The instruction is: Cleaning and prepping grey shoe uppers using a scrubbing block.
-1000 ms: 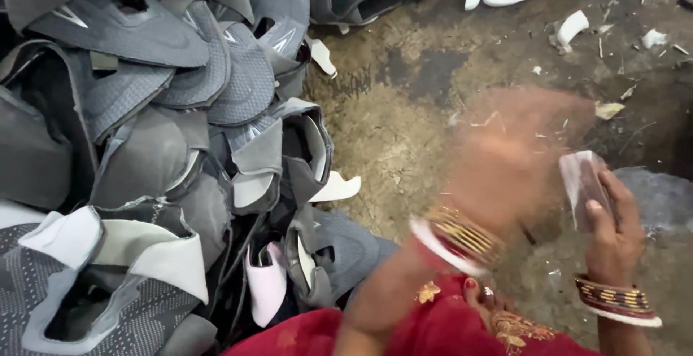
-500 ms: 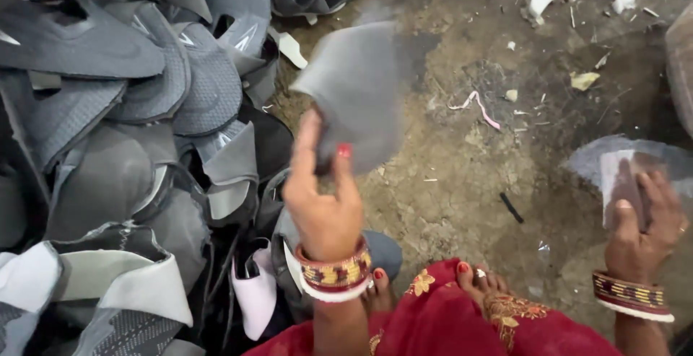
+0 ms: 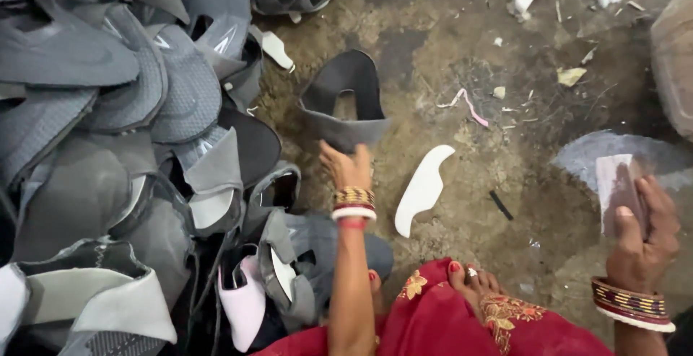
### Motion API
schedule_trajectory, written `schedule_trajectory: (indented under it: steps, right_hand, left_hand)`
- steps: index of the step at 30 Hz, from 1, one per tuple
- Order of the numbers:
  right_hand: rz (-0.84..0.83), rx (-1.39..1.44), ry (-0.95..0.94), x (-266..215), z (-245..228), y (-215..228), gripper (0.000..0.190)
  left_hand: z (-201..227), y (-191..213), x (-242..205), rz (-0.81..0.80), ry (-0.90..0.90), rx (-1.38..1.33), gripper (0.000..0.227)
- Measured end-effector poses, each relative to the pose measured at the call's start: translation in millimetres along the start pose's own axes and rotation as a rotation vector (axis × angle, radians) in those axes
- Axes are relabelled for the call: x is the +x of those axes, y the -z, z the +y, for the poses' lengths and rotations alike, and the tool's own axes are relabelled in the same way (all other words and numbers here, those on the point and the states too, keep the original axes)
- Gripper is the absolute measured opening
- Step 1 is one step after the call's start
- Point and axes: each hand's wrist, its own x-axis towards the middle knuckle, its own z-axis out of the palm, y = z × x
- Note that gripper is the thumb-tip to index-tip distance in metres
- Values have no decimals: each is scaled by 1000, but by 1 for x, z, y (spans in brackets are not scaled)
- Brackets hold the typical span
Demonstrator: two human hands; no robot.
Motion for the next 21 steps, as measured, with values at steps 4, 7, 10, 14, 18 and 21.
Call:
schedule_trajectory:
  steps: [4, 7, 10, 14, 18, 21]
  right_hand:
    - [36, 77, -2, 7, -16, -8, 41]
    - [34, 58, 30, 11, -19, -7, 41]
    - [27, 74, 27, 9, -22, -7, 41]
    - [24, 137, 10, 6, -15, -5, 42]
    - [43, 156, 5, 7, -13, 1, 42]
    - [69, 281, -110, -2, 8, 17, 42]
  left_hand:
    - [96, -11, -65, -419, 72, 997, 107]
    - [53, -35, -82, -738, 179, 1056, 100]
    - [20, -66, -62, -900, 83, 778, 67]
    - [112, -115, 26, -878, 67, -751, 103]
    - [149, -89, 124, -405, -393, -266, 92]
    - [77, -17, 181, 110, -606, 571, 79]
